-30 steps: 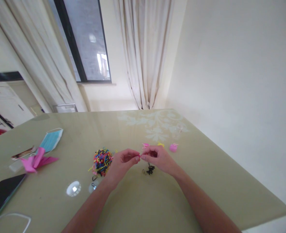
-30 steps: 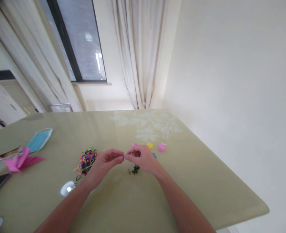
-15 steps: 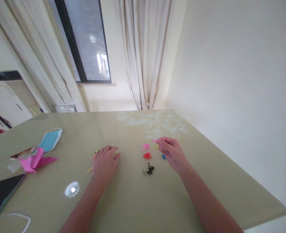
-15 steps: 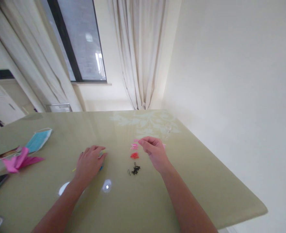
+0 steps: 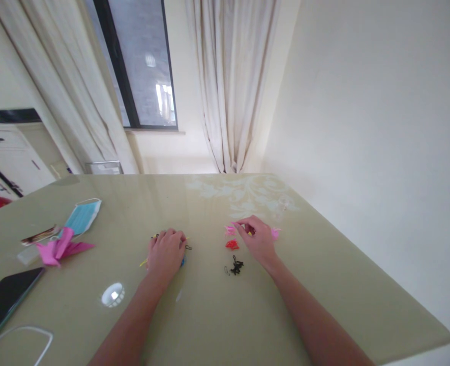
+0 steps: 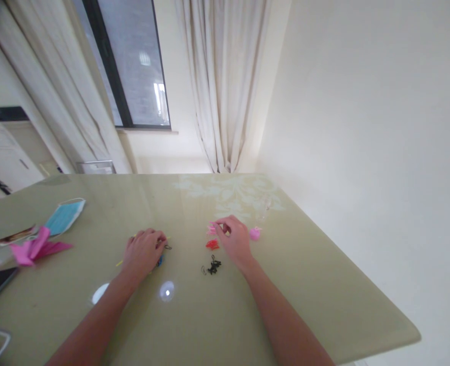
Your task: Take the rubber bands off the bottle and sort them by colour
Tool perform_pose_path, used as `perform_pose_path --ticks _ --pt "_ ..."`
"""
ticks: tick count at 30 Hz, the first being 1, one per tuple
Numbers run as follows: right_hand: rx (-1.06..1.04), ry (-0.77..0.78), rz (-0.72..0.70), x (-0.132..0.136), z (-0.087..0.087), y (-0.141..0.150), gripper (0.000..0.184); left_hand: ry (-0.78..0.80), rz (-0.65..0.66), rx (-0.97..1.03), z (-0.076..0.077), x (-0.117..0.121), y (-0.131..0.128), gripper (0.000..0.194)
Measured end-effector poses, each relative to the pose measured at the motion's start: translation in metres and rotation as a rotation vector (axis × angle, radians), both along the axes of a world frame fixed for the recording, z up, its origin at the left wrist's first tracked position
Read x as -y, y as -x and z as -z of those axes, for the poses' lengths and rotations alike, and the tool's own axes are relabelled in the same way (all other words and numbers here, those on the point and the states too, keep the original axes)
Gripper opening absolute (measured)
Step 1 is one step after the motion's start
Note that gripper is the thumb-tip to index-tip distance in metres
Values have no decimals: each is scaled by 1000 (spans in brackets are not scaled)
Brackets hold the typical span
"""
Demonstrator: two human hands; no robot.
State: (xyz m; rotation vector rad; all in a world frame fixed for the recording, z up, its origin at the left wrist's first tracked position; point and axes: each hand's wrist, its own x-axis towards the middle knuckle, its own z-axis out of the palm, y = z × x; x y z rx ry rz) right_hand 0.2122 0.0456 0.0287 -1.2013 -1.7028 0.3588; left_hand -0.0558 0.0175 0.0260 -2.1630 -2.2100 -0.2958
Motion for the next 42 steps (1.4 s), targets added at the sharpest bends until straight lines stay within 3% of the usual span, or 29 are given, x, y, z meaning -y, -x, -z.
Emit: perform_pose_path --ticks 4,7,11,15,19,24,28,33,42 --pt "302 27 38 -13 16 6 23 -92 10 98 0 -2 1 28" --pt "420 74 41 -19 23 9 22 -156 16 285 -2 -4 0 31" --pt "463 87 48 -20 27 11 24 -197 93 648 -5 -5 -6 28" --pt "430 117 64 -19 27 10 23 -97 197 998 -4 -5 -17 28" --pt "348 133 61 -20 25 8 22 -9 215 1215 -1 -3 -26 36" --pt "403 148 71 -18 23 8 21 50 207 1339 -7 3 -32 36" --pt "213 106 -45 -5 11 14 23 66 214 1424 -9 7 -35 38" --pt "-46 152 -273 17 -3 26 25 48 264 1364 -6 9 -40 35" --pt "-160 230 -335 20 -5 26 24 50 350 1319 -4 12 -43 31"
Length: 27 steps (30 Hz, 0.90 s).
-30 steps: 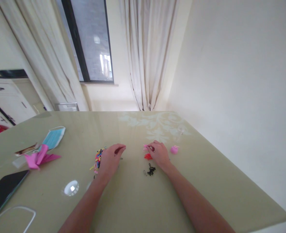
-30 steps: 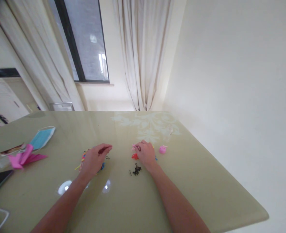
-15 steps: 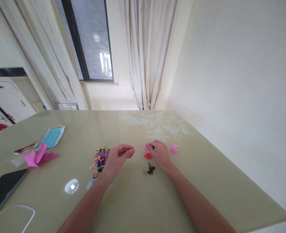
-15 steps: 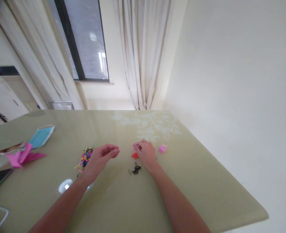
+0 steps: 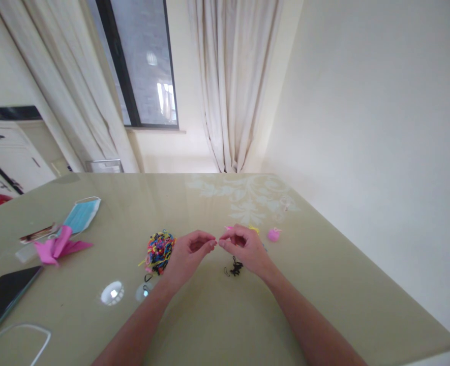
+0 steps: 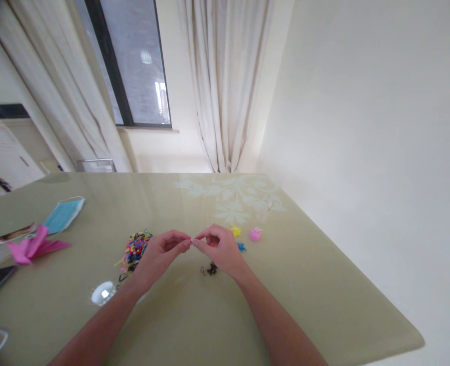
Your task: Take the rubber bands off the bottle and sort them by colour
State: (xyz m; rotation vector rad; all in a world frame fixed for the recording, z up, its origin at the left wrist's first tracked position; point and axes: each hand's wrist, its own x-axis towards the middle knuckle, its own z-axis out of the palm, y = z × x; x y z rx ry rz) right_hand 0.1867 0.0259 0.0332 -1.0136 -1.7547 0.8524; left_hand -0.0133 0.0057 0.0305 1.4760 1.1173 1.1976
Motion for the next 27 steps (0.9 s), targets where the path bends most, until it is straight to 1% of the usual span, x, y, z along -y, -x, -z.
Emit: perform_pose_path --ticks 5,11,14,16,17,19,20,22,24,27 --pt "25 3 -3 1 1 1 19 12 52 20 4 -1 -1 30" --pt "24 32 -21 3 1 3 19 13 102 2 6 2 -4 29" --pt "-46 65 -19 1 -4 -3 23 12 84 -37 7 -1 1 32" --pt "-150 105 11 -2 -9 -12 28 -4 19 -164 8 -5 9 34" --pt "-206 119 38 -4 -11 -18 29 -22 -30 -280 9 -7 14 34" --pt "-295 106 111 -8 -15 -31 30 -83 -168 -623 12 -10 26 29" --pt "-325 89 138 -10 -16 -36 29 -111 -216 -796 14 -11 32 30" --pt "-358 60 172 -13 -16 -45 27 -118 -266 -1033 18 -12 39 35" --pt "-364 51 185 -15 -14 -49 26 -102 -251 -1141 19 -13 42 32" --pt "-350 48 196 -16 -11 -50 27 -95 -213 -1175 18 -14 39 27"
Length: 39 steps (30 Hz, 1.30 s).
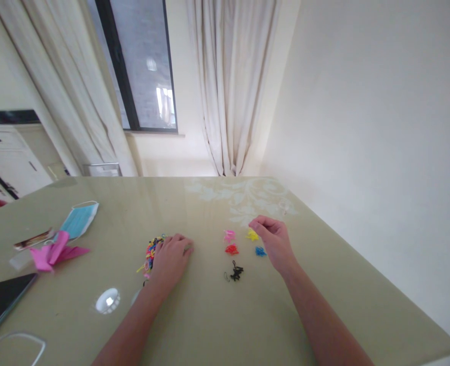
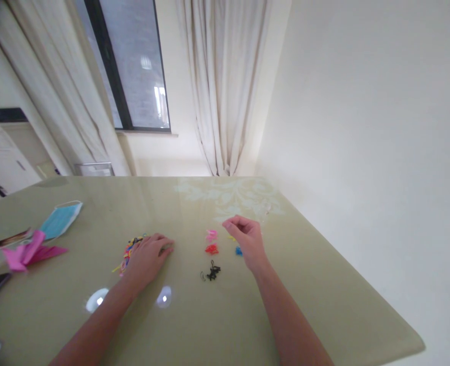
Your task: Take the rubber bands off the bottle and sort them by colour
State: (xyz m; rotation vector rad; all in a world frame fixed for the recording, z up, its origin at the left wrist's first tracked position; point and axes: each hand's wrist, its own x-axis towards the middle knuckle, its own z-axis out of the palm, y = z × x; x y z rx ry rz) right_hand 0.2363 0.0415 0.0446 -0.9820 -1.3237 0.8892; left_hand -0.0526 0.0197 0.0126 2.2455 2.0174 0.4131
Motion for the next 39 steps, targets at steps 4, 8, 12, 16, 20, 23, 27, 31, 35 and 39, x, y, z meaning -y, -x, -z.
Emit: perform_pose_path --ticks 4,8,12,16,20,23,27,31,35,39 --pt "29 -20 1 2 -1 3 26 19 16 44 -3 -5 -2 25" --pt "211 -48 40 0 3 11 28 24 34 160 -1 -11 7 25" --pt "569 -161 157 -10 20 25 25 -17 -32 186 -3 -11 19 28" --pt "843 -139 160 -21 37 37 26 5 -23 115 -9 -6 19 21" --pt "965 -68 132 -25 44 40 24 66 3 37 -10 -5 14 16" --pt "964 -73 155 -23 41 36 25 32 7 13 -11 -5 12 16" --pt "804 -137 208 -12 31 31 26 -78 19 193 -17 -1 0 21" --pt "537 -88 35 4 21 36 27 -22 206 691 -23 8 -24 18" --pt "407 -15 -159 16 14 44 28 120 359 913 -21 15 -41 20" --pt "380 -3 -251 18 11 45 33 130 323 1044 -16 16 -42 20"
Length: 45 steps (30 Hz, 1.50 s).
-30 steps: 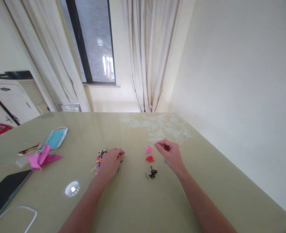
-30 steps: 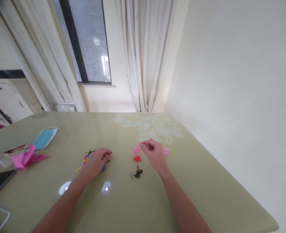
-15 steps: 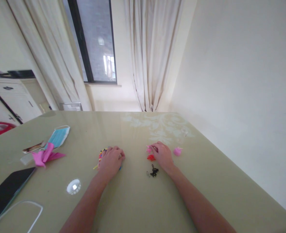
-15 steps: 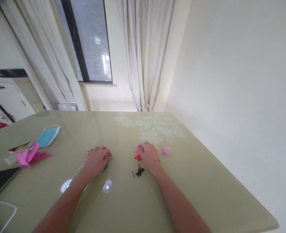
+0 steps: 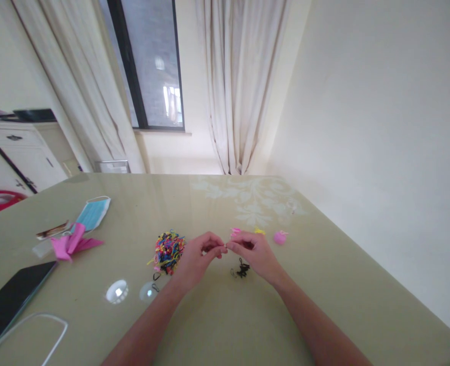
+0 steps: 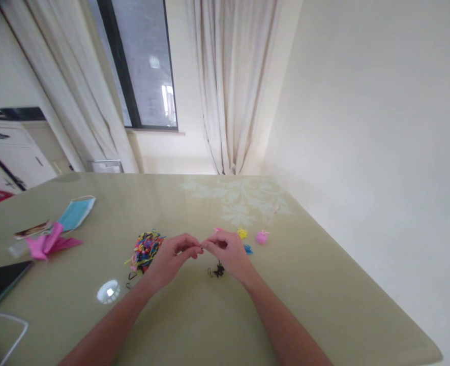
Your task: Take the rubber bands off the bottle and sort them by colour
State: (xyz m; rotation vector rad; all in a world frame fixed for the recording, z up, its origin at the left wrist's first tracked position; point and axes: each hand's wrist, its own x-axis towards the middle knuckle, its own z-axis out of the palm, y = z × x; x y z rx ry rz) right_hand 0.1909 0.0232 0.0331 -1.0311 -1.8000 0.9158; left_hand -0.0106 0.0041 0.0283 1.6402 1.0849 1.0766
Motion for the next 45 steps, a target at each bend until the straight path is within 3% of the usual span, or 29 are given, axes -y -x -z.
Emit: perform_pose_path --ticks 3,7,10,13,15,17,21,28,32,35,40,45 --pt "-4 37 -44 0 1 -1 32 20 -37 56 1 0 1 22" --pt "-4 65 -49 1 -4 -5 32 20 11 11 -4 0 3 22" --pt "-92 109 -25 3 -19 -19 29 -52 -11 -256 -7 -3 15 21" --pt "-245 124 42 4 -34 -39 25 -167 -237 -773 -3 -7 34 17" --pt "-342 107 87 4 -41 -49 24 -176 -322 -1033 1 -10 44 18" --pt "-401 91 112 4 -44 -55 27 -166 -319 -1153 4 -13 49 20" --pt "-439 108 115 6 -48 -54 30 -126 -284 -1188 2 -15 49 25" --pt "-404 127 66 7 -51 -57 32 -148 -327 -1138 4 -17 48 27" --pt "43 82 13 0 -40 -59 26 -234 -400 -987 7 -19 49 30" --pt "398 47 -51 -6 -26 -54 21 -258 -390 -717 7 -21 46 28" --pt "539 151 -165 -10 -7 -45 15 -50 -281 -208 1 -19 37 30" --pt "550 224 -149 -13 -4 -50 12 188 -180 73 -6 -9 21 40"
